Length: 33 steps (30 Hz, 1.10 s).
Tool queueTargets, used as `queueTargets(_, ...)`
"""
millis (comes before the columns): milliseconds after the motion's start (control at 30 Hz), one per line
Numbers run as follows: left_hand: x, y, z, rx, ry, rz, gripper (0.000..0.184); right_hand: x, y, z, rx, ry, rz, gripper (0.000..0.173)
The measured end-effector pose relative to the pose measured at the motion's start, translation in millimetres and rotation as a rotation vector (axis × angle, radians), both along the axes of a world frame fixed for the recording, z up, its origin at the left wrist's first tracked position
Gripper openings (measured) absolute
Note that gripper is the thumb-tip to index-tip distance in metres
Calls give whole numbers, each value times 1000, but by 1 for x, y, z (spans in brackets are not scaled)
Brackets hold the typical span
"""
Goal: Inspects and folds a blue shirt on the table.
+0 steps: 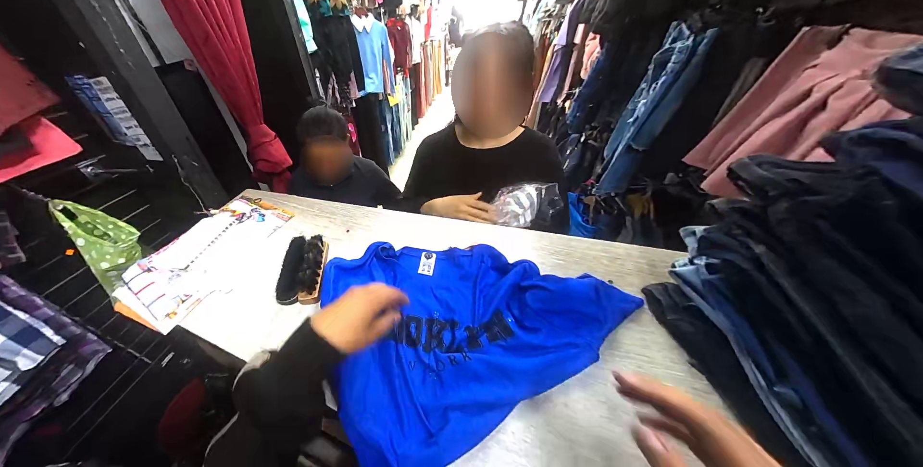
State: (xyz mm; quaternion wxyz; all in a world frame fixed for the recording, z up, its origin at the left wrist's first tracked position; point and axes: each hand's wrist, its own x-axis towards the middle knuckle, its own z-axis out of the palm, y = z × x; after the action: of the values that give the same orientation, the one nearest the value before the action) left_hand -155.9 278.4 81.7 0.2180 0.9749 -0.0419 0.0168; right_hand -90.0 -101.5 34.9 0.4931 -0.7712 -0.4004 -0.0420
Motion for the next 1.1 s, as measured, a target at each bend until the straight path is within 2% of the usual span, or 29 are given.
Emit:
queueTargets(133, 77, 44, -4, 43, 125, 347, 42, 71, 92, 8, -12, -252, -187, 42)
queueTargets(233, 107, 59, -26, 7, 178, 560, 57, 121, 135, -2, -213, -111, -223, 47)
queueTargets(300, 115, 61, -33, -3, 220, 595, 52, 148, 151, -12, -412, 29, -257, 58)
queueTargets(367, 113, 60, -30, -30, 220, 530, 42, 158, 157, -21, -509, 91, -243, 62)
queueTargets(500, 83, 57, 2, -156, -12, 428, 35, 152, 149, -26, -392, -21, -179, 43)
queueTargets(667, 52, 77, 42, -275, -352, 343, 27, 168, 130, -13, -180, -77, -303, 15)
queueTargets(800, 16, 89, 81, -188, -333, 251, 23, 170, 103, 20, 72, 46, -312, 18)
queueTargets(900, -6, 102, 112, -92, -375, 243, 14, 165, 90, 49, 260, 57, -273, 18)
queueTargets(1100, -28, 101, 183, -16, -531, 348, 17, 140, 81, 141, 268, -75, -333, 29)
